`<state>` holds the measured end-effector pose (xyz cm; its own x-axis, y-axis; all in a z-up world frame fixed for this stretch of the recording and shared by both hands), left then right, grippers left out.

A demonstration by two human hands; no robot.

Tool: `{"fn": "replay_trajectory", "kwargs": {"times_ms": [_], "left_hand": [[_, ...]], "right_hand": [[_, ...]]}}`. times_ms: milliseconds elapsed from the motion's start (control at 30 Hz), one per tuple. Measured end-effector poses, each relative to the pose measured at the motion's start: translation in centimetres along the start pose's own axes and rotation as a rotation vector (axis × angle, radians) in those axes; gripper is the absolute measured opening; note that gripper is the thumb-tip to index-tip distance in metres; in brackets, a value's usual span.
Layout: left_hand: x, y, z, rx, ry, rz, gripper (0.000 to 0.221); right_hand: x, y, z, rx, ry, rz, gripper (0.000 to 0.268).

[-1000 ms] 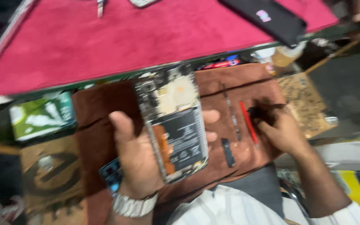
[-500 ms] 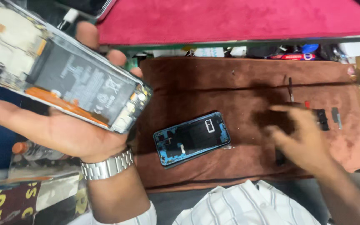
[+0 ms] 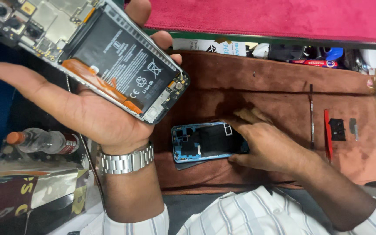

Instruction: The person disassembles a smartphone, using tweezers to remove a ribbon cable and a metal shield from the motherboard. They then pick up the battery and place it into the phone's chassis, aligning it with the internal components.

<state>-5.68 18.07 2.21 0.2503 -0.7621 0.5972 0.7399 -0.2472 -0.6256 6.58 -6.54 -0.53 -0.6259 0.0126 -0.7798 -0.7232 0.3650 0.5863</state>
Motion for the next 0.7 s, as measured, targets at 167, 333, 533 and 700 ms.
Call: {"fn": "replay_trajectory", "kwargs": {"times_ms": [167, 333, 533, 700], "left_hand": [[0.1, 0.8, -0.4, -0.004, -0.006, 0.002, 0.099], [1.5, 1.2, -0.3, -0.062, -0.002, -0.087, 0.097], [4.6, 2.9, -1.4, -0.264, 0.099, -0.172, 0.101], [8.2, 6.6, -2.5, -0.565, 0.119, -0.316, 0.108]], "right_hand": [[-0.3, -0.6, -1.3, 0.297, 0.078, 0.129, 0.088], [-1.2, -2.8, -4.0, 0.0, -0.26, 0.256, 0.083], [-1.8, -7.7, -8.1, 0.265, -0.671, 0.128, 0.083], [-1.9, -9.5, -11.9, 0.374, -0.786, 0.201, 0.056]]}}
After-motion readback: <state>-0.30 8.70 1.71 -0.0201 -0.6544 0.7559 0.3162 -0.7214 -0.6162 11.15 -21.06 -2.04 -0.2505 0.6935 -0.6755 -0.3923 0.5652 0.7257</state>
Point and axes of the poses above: each hand's wrist, its own z-axis towards the middle knuckle, its own x-axis out of the palm, y = z × x, the point moved 2 cm from there along z, towards the middle knuckle, and after that the axes turned 14 degrees about z, right-handed, at the moved point
